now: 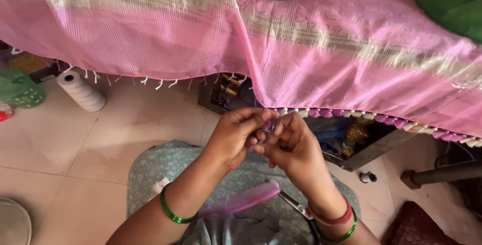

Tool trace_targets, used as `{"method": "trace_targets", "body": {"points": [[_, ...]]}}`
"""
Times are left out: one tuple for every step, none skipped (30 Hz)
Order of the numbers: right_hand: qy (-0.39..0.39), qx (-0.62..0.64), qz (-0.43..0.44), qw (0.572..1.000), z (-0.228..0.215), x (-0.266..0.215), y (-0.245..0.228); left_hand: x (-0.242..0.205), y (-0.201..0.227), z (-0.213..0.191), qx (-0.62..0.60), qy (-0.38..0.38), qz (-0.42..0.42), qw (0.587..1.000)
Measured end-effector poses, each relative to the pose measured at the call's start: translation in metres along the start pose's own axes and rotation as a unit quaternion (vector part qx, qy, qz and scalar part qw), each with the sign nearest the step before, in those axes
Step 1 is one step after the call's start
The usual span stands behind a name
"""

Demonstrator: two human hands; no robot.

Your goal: Tying and trimming pink tassels on the edge of a decorative cloth.

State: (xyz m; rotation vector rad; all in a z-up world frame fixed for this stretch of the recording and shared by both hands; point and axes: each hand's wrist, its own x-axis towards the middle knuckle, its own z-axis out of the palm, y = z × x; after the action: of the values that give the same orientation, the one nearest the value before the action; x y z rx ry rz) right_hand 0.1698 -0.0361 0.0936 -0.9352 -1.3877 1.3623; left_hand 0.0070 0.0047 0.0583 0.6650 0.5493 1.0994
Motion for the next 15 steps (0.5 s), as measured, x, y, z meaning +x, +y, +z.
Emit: {"method": "trace_targets", "body": {"points": [[-0.001, 0.001, 0.002, 1.000, -0.001, 0.002, 0.001, -0.001, 0.000, -0.001, 0.000, 0.002, -0.001, 1.000], [-0.005, -0.001, 0.015, 1.000, -0.003, 0.004, 0.002, -0.001, 0.000, -0.002, 0.003, -0.004, 0.008, 1.000], [-0.009, -0.003, 0.028, 1.000, -0.005, 0.006, 0.003, -0.002, 0.000, -0.002, 0.006, -0.010, 0.017, 1.000], [-0.010, -0.003, 0.029, 1.000, -0.006, 0.005, 0.005, 0.000, -0.002, -0.004, 0.006, -0.009, 0.017, 1.000], [0.004, 0.001, 0.042, 0.999, -0.008, 0.004, 0.007, 0.001, -0.003, -0.006, 0.006, -0.003, 0.021, 1.000], [0.017, 0.004, 0.055, 0.998, -0.010, 0.002, 0.009, 0.002, -0.004, -0.008, 0.005, 0.002, 0.024, 1.000], [0.015, 0.003, 0.055, 0.998, -0.007, 0.000, 0.005, 0.004, -0.006, -0.010, 0.004, 0.004, 0.025, 1.000], [0.040, -0.087, 0.069, 0.993, -0.004, -0.002, 0.002, 0.005, -0.009, -0.013, 0.005, 0.000, 0.034, 0.999], [0.065, -0.177, 0.083, 0.979, -0.001, -0.004, -0.002, 0.007, -0.011, -0.016, 0.006, -0.004, 0.042, 0.999], [0.065, -0.177, 0.084, 0.979, -0.002, -0.005, 0.000, 0.006, -0.011, -0.016, 0.005, -0.003, 0.041, 0.999], [0.056, -0.181, 0.089, 0.978, -0.003, -0.006, 0.002, 0.006, -0.011, -0.016, -0.001, 0.001, 0.040, 0.999], [0.049, -0.187, 0.094, 0.977, -0.005, -0.007, 0.003, 0.007, -0.011, -0.015, -0.008, 0.003, 0.038, 0.999], [0.050, -0.187, 0.095, 0.977, -0.009, -0.008, 0.008, 0.006, -0.010, -0.014, -0.008, 0.002, 0.037, 0.999], [0.045, -0.189, 0.094, 0.976, -0.012, -0.009, 0.012, 0.006, -0.008, -0.013, -0.007, 0.004, 0.033, 0.999], [0.041, -0.192, 0.094, 0.976, -0.015, -0.010, 0.016, 0.006, -0.007, -0.011, -0.006, 0.005, 0.029, 1.000]]}}
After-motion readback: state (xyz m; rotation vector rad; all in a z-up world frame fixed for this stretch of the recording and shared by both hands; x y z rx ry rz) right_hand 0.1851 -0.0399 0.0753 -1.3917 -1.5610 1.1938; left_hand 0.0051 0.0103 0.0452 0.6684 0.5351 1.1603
